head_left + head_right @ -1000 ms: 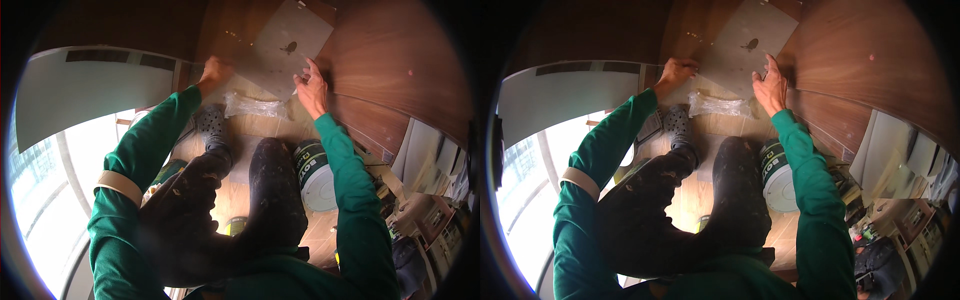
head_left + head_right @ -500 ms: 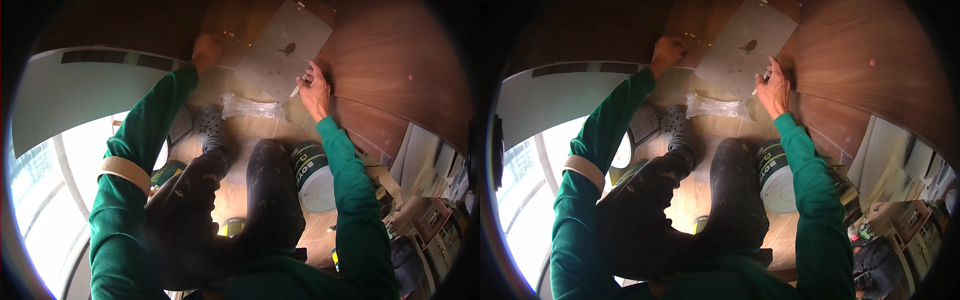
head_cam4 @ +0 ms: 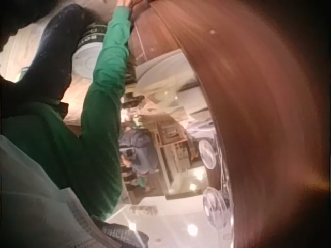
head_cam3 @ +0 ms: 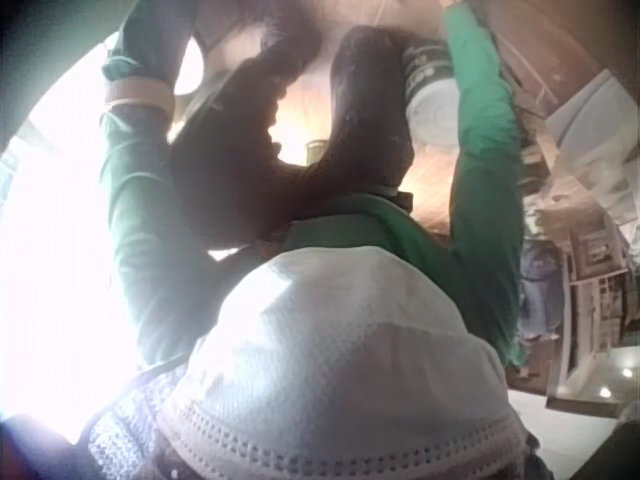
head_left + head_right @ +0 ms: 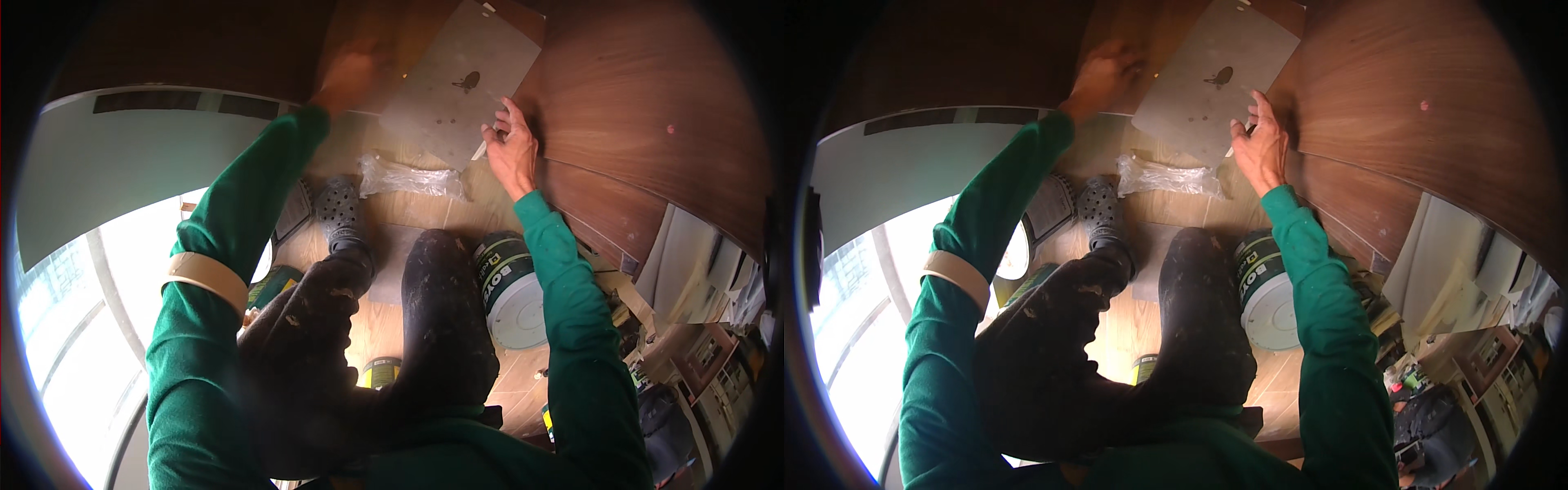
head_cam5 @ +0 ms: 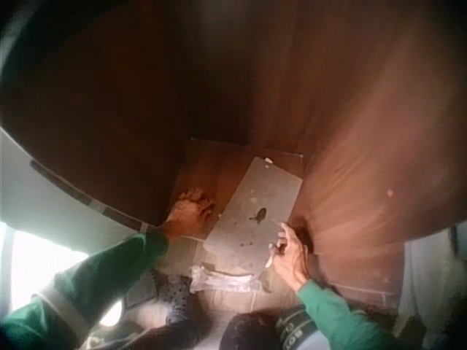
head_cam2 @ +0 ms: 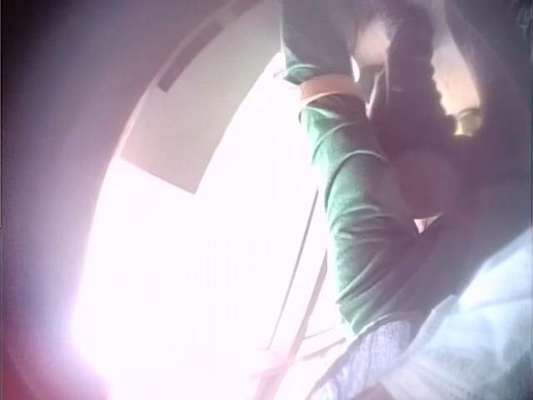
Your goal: The person handles a small gray panel and adhesive, then kneels to install a wooden cabinet door. They align the door, insert small fasteners into holes, and press the door into place while other workers are visible in the background.
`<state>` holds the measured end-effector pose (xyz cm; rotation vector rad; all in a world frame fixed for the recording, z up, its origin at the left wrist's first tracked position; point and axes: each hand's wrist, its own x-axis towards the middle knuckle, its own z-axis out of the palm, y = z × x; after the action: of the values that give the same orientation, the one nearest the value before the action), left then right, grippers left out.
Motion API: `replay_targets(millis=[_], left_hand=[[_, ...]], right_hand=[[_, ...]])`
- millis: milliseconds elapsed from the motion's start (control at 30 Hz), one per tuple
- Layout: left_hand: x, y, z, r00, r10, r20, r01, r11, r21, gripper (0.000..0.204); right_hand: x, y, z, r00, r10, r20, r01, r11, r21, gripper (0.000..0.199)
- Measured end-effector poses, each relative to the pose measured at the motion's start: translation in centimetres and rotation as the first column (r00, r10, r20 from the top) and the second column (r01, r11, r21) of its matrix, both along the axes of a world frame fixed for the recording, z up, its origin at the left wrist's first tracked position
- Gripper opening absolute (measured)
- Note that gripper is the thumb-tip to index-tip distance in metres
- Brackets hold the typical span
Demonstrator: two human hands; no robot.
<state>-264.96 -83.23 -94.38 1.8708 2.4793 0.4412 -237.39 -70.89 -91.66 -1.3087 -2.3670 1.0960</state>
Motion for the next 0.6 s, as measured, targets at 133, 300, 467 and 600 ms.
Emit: replay_targets(millis=[133,300,467,600], left_hand=[[0.7,0.2,0.0,0.992,-0.118,0.042,0.122,0.984,-0.126,0.028],[-1.9,-2.3,-3.3,0.994,-0.02,0.105,0.015,0.999,0.041,0.026],[-1.1,-0.9,-2.2,0.987,-0.092,0.135,0.083,0.994,0.069,0.025],[1.3,0.3,-1.7,0.995,-0.057,0.078,0.063,0.994,-0.084,0.023]], right_hand=[[0.2,0.3,-0.1,1.0,-0.004,-0.013,0.004,1.0,0.012,0.058],[0.0,0.4,0.1,0.999,-0.001,-0.045,0.001,1.0,0.002,0.061],[-0.3,0.2,0.4,0.999,-0.016,-0.028,0.016,1.0,0.008,0.059],[-0.1,0.1,0.0,1.0,-0.014,-0.011,0.014,1.0,0.017,0.058]])
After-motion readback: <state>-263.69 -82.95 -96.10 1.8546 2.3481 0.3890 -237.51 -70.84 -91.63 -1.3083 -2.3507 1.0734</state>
